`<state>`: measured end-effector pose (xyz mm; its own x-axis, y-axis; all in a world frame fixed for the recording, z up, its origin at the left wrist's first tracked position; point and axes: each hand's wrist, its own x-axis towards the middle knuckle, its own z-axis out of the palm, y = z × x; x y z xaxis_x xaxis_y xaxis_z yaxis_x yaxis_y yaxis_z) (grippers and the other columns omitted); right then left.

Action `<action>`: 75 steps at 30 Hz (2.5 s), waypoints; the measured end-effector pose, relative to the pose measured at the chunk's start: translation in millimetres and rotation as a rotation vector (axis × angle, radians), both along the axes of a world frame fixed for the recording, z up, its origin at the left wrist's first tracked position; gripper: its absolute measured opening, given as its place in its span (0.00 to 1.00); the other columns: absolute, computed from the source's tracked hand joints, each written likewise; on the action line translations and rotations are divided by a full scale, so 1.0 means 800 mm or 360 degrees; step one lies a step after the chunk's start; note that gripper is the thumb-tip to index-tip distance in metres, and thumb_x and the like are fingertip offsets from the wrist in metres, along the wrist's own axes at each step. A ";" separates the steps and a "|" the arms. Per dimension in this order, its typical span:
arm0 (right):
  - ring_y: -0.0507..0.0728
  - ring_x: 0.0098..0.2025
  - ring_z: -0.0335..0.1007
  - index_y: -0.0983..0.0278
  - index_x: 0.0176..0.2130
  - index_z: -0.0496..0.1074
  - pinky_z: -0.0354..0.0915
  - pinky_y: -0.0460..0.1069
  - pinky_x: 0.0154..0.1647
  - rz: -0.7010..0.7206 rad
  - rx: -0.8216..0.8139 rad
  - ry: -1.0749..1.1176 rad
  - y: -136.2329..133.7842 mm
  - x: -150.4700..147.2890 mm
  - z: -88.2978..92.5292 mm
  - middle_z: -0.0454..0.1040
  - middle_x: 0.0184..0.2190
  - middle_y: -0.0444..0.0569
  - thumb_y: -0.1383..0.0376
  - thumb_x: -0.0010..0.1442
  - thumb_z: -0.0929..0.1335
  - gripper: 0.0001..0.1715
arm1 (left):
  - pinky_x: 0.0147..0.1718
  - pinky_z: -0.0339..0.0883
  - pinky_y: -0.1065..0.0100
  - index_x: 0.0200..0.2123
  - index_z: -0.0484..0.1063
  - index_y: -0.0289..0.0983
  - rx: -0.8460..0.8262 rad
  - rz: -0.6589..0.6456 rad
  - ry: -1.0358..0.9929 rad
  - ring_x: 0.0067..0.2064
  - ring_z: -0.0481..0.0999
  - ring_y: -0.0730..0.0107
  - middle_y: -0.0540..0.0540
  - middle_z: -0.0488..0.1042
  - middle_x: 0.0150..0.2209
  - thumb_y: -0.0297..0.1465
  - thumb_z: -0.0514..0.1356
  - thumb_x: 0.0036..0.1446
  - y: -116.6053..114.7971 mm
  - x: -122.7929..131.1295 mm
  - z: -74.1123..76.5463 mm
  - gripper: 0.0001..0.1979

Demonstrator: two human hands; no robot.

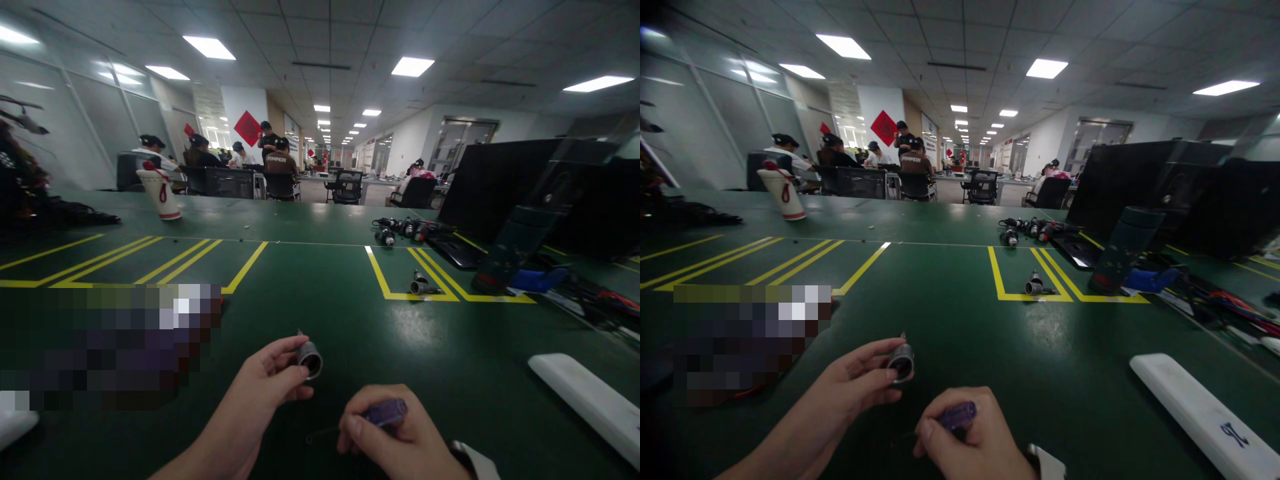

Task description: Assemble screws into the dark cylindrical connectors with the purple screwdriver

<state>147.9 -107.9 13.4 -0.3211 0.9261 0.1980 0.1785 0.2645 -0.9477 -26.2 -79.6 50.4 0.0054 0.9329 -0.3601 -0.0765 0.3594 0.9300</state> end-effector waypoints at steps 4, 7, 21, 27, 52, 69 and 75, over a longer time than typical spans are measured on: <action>0.53 0.22 0.72 0.65 0.26 0.74 0.66 0.45 0.23 -0.0011 0.0106 -0.0021 -0.002 -0.003 -0.001 0.76 0.20 0.49 0.63 0.54 0.65 0.11 | 0.34 0.71 0.65 0.46 0.69 0.32 -0.0028 0.0006 0.0015 0.44 0.75 0.56 0.39 0.77 0.40 0.27 0.63 0.45 -0.001 0.000 0.002 0.22; 0.52 0.22 0.71 0.64 0.24 0.74 0.65 0.44 0.23 0.0004 0.0179 -0.0093 -0.002 -0.001 0.008 0.76 0.19 0.48 0.66 0.52 0.64 0.11 | 0.34 0.71 0.65 0.46 0.70 0.32 -0.0035 -0.0019 -0.0007 0.44 0.75 0.56 0.40 0.77 0.39 0.26 0.63 0.44 -0.001 0.001 0.003 0.22; 0.50 0.20 0.68 0.68 0.24 0.72 0.62 0.43 0.22 -0.0125 -0.0953 0.0998 0.014 -0.002 -0.004 0.74 0.17 0.47 0.62 0.48 0.70 0.10 | 0.35 0.71 0.65 0.48 0.69 0.32 -0.0083 0.0003 -0.0088 0.42 0.75 0.58 0.40 0.77 0.39 0.25 0.64 0.44 0.000 -0.002 -0.001 0.24; 0.55 0.33 0.75 0.65 0.33 0.76 0.69 0.48 0.36 -0.0165 -0.0308 0.0763 0.009 0.008 0.001 0.79 0.30 0.50 0.61 0.55 0.69 0.09 | 0.35 0.71 0.65 0.47 0.69 0.32 -0.0108 -0.0023 -0.0074 0.41 0.75 0.58 0.41 0.77 0.39 0.26 0.64 0.44 0.000 0.001 -0.001 0.24; 0.54 0.27 0.74 0.66 0.37 0.71 0.71 0.47 0.29 -0.0111 0.1244 -0.0378 0.001 0.001 0.015 0.78 0.27 0.51 0.77 0.53 0.63 0.13 | 0.31 0.71 0.64 0.45 0.71 0.34 -0.0037 -0.0033 -0.0051 0.38 0.77 0.57 0.43 0.79 0.33 0.30 0.66 0.40 -0.007 0.006 0.000 0.24; 0.54 0.25 0.72 0.72 0.33 0.72 0.71 0.47 0.24 -0.0198 0.1724 -0.0607 0.001 -0.006 0.009 0.78 0.25 0.54 0.77 0.58 0.61 0.11 | 0.30 0.70 0.67 0.38 0.71 0.36 0.0092 -0.0133 -0.0010 0.33 0.77 0.64 0.45 0.79 0.31 0.29 0.65 0.39 0.000 0.003 -0.014 0.18; 0.54 0.25 0.73 0.72 0.35 0.72 0.71 0.47 0.24 -0.0167 0.1769 -0.0537 0.002 -0.005 0.011 0.79 0.26 0.54 0.78 0.56 0.63 0.09 | 0.30 0.70 0.65 0.37 0.70 0.37 0.0110 -0.0127 -0.0043 0.32 0.77 0.64 0.47 0.78 0.29 0.29 0.63 0.42 -0.003 0.004 -0.013 0.15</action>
<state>143.9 -106.7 22.3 -0.4445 0.3214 0.8361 0.4473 0.8884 -0.1037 -22.9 -81.7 39.9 0.0896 0.9517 -0.2938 -0.0755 0.3006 0.9508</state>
